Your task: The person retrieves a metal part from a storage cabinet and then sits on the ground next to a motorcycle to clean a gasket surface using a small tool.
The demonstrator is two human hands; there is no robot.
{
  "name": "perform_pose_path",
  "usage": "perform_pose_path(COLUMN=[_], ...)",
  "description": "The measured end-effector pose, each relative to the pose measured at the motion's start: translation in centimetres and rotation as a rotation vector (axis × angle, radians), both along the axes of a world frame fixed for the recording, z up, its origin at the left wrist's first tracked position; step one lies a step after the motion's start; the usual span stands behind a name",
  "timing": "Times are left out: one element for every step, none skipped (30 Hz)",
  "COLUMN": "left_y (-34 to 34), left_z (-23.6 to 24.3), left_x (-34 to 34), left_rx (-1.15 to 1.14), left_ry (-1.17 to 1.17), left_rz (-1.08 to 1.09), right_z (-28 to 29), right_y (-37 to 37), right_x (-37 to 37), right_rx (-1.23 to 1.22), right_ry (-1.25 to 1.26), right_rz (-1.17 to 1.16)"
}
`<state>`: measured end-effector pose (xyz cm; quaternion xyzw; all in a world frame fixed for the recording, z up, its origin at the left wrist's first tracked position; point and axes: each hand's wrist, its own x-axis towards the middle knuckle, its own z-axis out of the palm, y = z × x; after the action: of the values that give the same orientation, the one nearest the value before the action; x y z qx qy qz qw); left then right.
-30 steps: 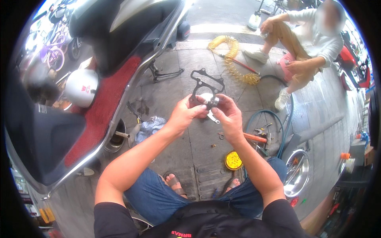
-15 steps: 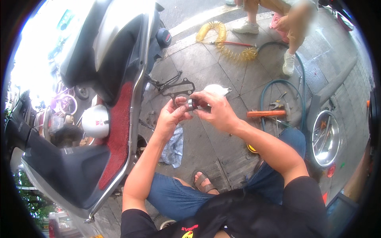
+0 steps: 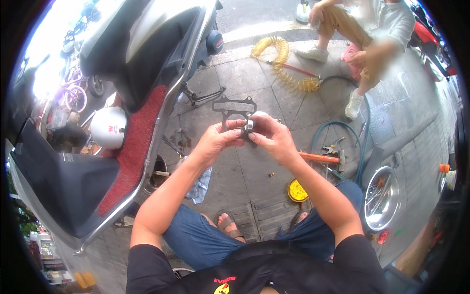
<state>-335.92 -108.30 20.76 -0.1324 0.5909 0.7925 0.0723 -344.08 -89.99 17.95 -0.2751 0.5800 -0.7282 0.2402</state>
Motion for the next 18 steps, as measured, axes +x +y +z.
perform_pose_path(left_y=[-0.1,-0.1,-0.1,-0.1,-0.1,-0.1,-0.2,-0.4,-0.5,-0.7,-0.8,-1.0,-1.1,-1.1,-1.2,-1.5,-1.8,-2.1], left_z=[-0.3,-0.4,-0.4,-0.5,-0.6,-0.7,-0.7,-0.6,-0.7,-0.8,-0.7,-0.6,-0.5,-0.1,0.2,0.2,0.1,0.0], left_x=[0.1,0.1,0.1,0.0,0.1,0.1,0.1,0.1,0.3,0.5,0.6,0.6,0.7,1.0,1.1,1.0,1.1,1.2], left_rx=[0.025,0.046,0.047,0.046,0.047,0.043,0.039,0.031,0.037,0.043,0.046,0.049,0.049,0.051,0.053,0.049,0.048,0.047], left_ry=[-0.01,-0.021,-0.021,-0.021,-0.029,-0.024,-0.018,-0.012,-0.023,-0.034,-0.041,-0.047,-0.037,-0.026,-0.015,-0.02,-0.029,-0.037], left_rz=[-0.001,-0.003,-0.01,-0.016,-0.023,-0.016,-0.01,-0.006,-0.011,-0.018,-0.028,-0.039,-0.043,-0.044,-0.046,-0.033,-0.017,-0.002], right_z=[0.0,0.0,0.0,-0.1,-0.4,-0.6,-0.7,-0.7,-0.7,-0.8,-0.7,-0.7,-0.7,-0.7,-0.7,-0.5,-0.4,-0.3], right_y=[0.0,0.0,-0.1,-0.1,-0.1,-0.1,-0.2,-0.4,-0.6,-0.7,-0.7,-0.8,-0.8,-0.8,-0.8,-0.9,-0.9,-1.0], right_x=[0.0,0.0,0.0,-0.1,0.0,0.1,0.1,0.1,0.1,0.1,0.0,0.0,0.0,0.0,0.0,-0.1,0.0,0.1], right_rx=[0.022,0.039,0.056,0.041,0.027,0.013,-0.002,-0.019,-0.037,-0.03,-0.025,-0.021,-0.028,-0.034,-0.041,-0.038,-0.032,-0.026], right_ry=[0.025,0.049,0.074,0.071,0.061,0.051,0.027,0.003,-0.021,-0.037,-0.049,-0.061,-0.076,-0.091,-0.106,-0.102,-0.101,-0.101], right_rz=[-0.006,-0.012,-0.018,-0.018,-0.019,-0.02,-0.007,0.004,0.014,0.025,0.033,0.039,0.037,0.037,0.037,0.028,0.022,0.015])
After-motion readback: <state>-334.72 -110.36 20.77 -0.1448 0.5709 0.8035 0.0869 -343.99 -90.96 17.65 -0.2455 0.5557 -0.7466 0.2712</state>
